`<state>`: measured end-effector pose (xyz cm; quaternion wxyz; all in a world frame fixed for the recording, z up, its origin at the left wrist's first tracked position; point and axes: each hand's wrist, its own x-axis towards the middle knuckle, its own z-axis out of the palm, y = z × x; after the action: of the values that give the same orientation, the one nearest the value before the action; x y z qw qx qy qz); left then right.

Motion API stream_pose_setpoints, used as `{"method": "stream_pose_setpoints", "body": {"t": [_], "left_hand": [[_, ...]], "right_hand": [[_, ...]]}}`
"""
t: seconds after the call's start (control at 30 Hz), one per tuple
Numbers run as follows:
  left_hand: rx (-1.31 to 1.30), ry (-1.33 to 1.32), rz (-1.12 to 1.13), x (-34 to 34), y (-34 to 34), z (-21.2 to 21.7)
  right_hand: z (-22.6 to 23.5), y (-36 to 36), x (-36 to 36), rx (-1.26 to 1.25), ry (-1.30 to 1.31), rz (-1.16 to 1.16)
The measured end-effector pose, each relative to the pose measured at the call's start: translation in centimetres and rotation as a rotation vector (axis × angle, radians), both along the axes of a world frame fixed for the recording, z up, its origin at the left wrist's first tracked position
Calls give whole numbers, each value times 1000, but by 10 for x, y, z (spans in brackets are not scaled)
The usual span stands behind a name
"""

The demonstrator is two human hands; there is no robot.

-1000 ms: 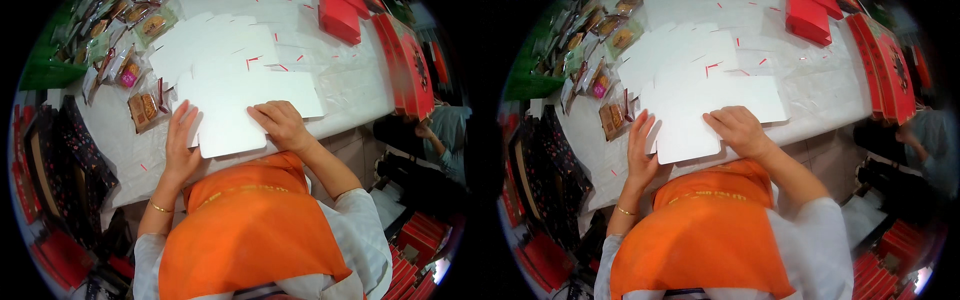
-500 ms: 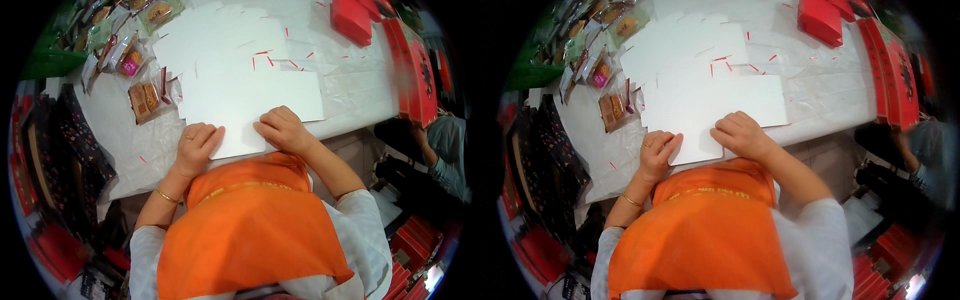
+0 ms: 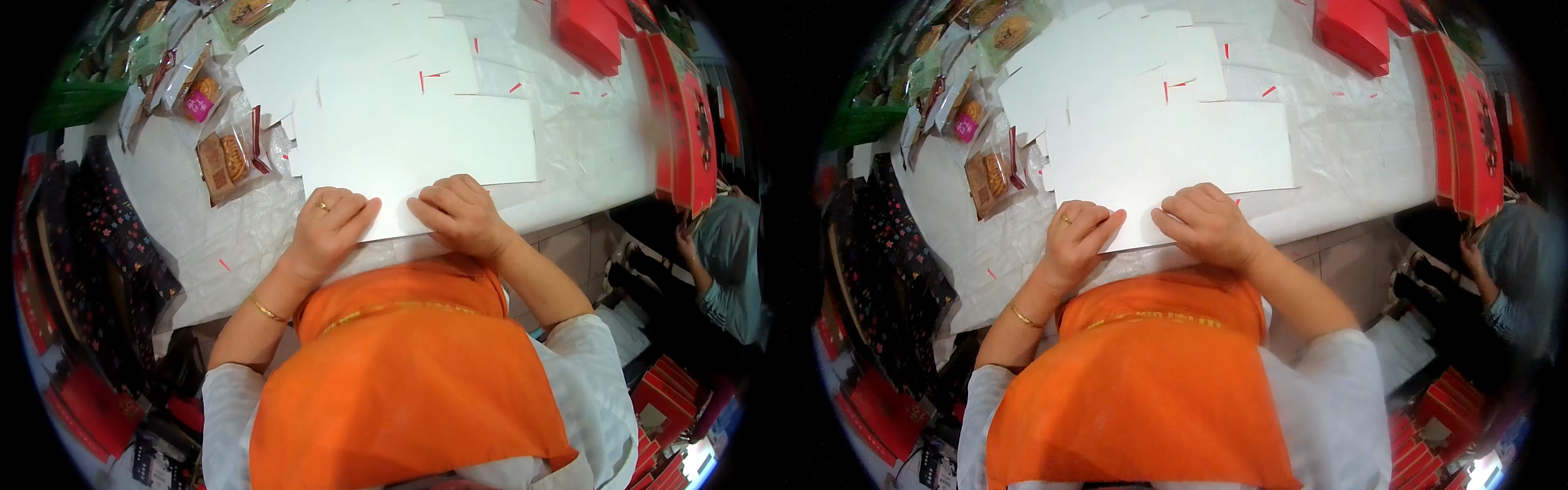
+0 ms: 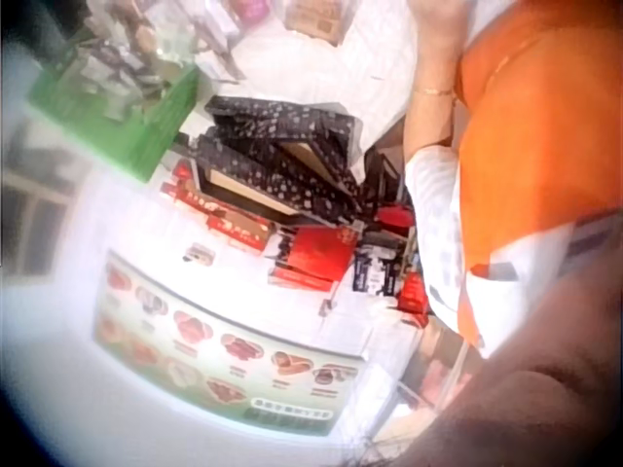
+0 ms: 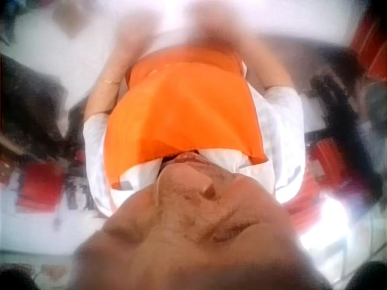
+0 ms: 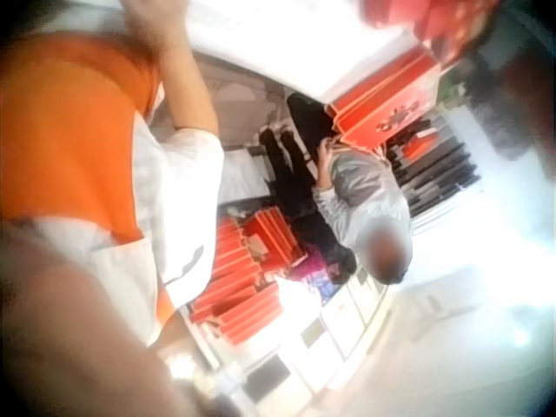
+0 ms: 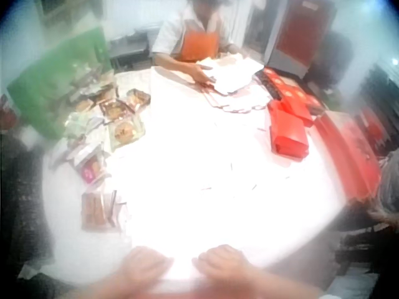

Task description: The person folds red paper sheets into boxes, inserts small packaged items into each box, and closes the lids. The person repeats this process for multiple units, stacking the finished boxes on the table.

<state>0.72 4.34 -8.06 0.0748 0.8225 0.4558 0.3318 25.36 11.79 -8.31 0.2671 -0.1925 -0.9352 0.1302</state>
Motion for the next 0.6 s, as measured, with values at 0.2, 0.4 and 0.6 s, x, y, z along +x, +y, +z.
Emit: {"method": "stream_pose_setpoints", "body": {"t": [0.2, 0.4, 0.6], "left_hand": [[-32, 15, 44, 4, 0, -1], [-40, 57, 165, 20, -10, -2], [-74, 165, 157, 22, -2, 4]], "right_hand": [[-7, 7, 1, -25, 39, -6], [-2, -8, -8, -51, -45, -88], [15, -5, -17, -127, -181, -77]]}}
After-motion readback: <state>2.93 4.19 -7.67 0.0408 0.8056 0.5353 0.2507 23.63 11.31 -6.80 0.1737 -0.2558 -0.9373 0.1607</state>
